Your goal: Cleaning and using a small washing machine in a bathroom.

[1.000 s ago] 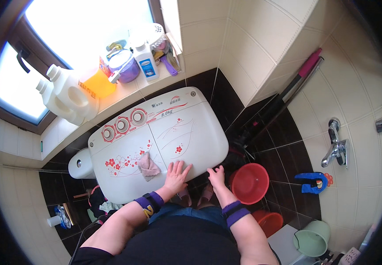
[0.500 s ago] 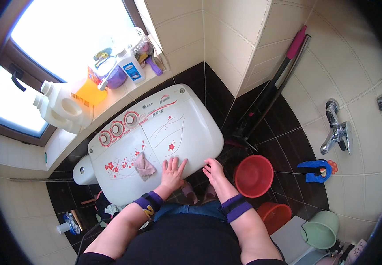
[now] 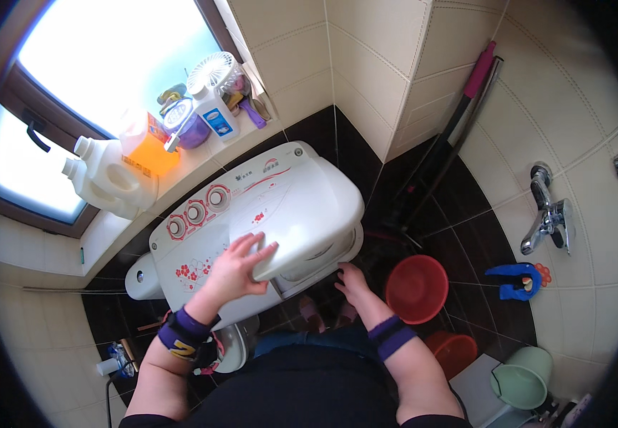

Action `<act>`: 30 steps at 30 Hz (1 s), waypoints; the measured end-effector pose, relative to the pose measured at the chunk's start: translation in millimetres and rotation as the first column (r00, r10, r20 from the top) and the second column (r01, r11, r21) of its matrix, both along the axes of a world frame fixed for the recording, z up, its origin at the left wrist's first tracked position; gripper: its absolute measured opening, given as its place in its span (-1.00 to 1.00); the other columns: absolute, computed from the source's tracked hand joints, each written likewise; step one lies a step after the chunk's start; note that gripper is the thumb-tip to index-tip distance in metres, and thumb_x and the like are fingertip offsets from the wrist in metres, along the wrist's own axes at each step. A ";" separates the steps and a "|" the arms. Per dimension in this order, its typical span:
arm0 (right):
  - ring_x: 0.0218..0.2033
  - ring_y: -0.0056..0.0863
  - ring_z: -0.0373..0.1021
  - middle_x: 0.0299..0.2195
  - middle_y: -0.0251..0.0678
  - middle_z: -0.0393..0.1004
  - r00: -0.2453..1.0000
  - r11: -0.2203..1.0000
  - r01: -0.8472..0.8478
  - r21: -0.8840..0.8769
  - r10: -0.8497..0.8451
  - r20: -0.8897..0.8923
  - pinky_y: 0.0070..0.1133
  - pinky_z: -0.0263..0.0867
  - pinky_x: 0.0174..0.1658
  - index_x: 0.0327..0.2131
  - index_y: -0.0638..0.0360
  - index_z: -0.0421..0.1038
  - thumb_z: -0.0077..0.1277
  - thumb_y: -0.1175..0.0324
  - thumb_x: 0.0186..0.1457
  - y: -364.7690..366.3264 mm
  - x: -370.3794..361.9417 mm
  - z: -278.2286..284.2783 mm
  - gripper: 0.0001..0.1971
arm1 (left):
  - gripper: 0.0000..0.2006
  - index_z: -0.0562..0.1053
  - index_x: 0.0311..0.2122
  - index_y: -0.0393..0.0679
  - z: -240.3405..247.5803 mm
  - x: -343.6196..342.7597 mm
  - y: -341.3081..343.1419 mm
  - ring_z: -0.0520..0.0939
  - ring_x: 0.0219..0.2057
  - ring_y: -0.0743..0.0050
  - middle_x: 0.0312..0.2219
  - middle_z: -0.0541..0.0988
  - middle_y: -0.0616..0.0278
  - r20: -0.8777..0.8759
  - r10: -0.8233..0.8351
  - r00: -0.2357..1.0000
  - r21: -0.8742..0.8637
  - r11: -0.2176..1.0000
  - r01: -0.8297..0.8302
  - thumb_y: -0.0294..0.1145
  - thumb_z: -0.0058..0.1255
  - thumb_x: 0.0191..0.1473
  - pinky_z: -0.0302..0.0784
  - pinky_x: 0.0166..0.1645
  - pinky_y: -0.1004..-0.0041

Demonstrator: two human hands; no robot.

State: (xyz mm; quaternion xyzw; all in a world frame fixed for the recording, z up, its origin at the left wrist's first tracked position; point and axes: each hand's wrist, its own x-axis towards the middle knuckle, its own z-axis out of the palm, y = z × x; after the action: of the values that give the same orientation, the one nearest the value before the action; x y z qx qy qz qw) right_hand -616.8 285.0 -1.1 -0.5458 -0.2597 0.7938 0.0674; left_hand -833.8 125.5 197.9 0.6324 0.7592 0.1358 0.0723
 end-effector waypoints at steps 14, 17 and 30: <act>0.00 -0.44 0.26 -0.08 -0.38 0.34 0.986 0.988 0.152 0.005 -0.151 -0.075 -0.47 0.15 0.09 -0.15 0.03 0.34 0.00 0.35 0.05 -15.2 -21.1 -38.2 -0.76 | -0.59 0.36 0.15 0.02 91.2 -144.9 57.8 0.59 -0.22 0.18 -0.30 0.57 0.17 -0.366 0.301 0.881 0.274 0.939 -0.207 -0.27 -0.07 0.18 0.54 -0.16 0.28; -0.07 -0.55 0.22 -0.19 -0.48 0.32 0.984 0.990 0.138 -0.018 -0.139 -0.114 -0.52 0.10 0.06 -0.21 -0.02 0.29 0.01 0.34 0.03 -15.1 -16.8 -41.3 -0.78 | -0.59 0.35 0.16 -0.05 90.9 -166.0 70.2 0.56 -0.12 0.18 -0.27 0.58 0.12 -0.428 0.368 0.825 0.313 0.917 -0.247 -0.24 -0.11 0.22 0.50 -0.07 0.28; -0.09 -0.42 0.33 -0.25 -0.41 0.42 0.978 0.985 0.169 -0.033 -0.171 -0.117 -0.47 0.19 0.04 -0.32 0.03 0.35 -0.02 0.41 -0.02 -13.1 -11.9 -47.6 -0.87 | -0.50 0.37 0.06 -0.20 -171.6 30.8 68.9 0.46 -0.02 -0.11 -0.05 0.46 -0.04 0.374 0.107 0.921 -0.019 0.994 -0.108 -0.44 0.06 -0.08 0.41 0.07 0.14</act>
State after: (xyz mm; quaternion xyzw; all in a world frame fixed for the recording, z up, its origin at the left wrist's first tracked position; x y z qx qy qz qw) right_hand -628.7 271.9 -48.7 -0.5183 -0.1987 0.8192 0.1442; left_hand -803.0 194.4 26.4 0.5524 0.7649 0.2582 0.2075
